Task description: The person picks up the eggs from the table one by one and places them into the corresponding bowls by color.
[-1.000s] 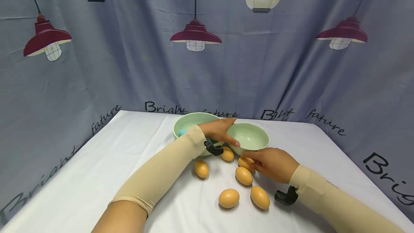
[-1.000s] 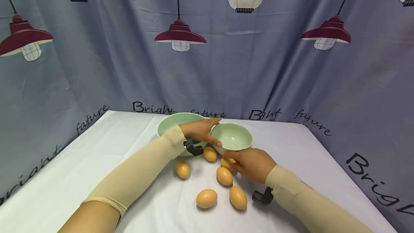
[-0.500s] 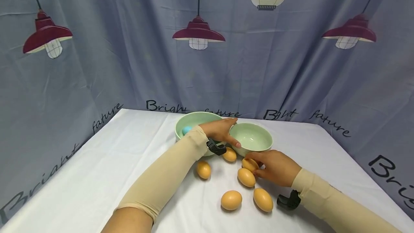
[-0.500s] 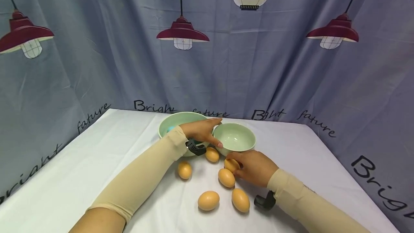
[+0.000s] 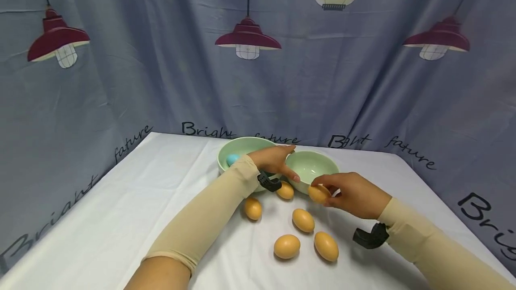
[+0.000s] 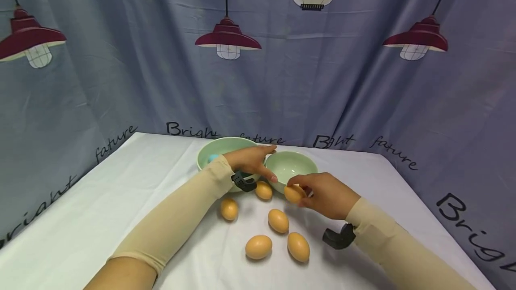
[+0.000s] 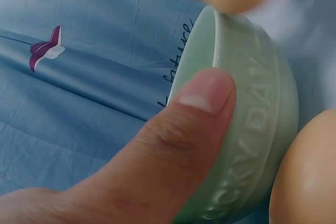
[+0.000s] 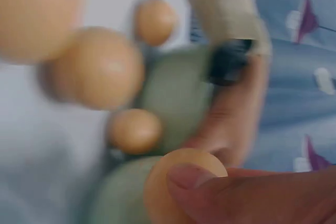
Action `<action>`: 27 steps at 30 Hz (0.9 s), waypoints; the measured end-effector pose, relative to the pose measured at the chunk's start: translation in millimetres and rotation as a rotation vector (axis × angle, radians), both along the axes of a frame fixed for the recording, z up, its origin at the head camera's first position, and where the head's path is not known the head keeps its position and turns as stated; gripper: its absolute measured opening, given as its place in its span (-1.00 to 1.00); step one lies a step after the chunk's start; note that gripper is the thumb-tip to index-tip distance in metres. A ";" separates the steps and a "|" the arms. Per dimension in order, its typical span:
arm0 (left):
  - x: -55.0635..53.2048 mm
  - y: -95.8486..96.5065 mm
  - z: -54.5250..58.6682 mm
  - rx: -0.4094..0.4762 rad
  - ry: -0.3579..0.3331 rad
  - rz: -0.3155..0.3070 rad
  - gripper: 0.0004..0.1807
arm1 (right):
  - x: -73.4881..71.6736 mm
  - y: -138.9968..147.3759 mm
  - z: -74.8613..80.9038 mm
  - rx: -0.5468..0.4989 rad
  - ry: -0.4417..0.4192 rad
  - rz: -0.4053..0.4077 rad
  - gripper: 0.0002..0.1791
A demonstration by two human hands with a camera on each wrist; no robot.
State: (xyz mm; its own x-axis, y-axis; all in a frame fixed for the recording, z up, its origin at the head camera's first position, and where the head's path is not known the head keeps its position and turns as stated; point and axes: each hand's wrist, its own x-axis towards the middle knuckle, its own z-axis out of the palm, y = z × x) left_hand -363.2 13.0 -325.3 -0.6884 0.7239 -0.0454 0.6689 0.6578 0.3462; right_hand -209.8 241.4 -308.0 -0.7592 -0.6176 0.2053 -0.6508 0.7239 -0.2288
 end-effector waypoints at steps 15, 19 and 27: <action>4.3 0.3 -11.1 0.018 0.003 0.002 0.30 | -36.6 -3.4 54.8 -0.100 0.077 -0.235 -0.48; 4.6 -0.8 -9.7 0.017 0.020 0.013 0.28 | -43.5 -6.0 47.5 -0.068 0.078 -0.223 -0.49; 6.7 -2.9 1.1 -0.050 0.016 0.091 0.19 | -53.7 -6.0 40.5 -0.028 0.068 -0.231 -0.46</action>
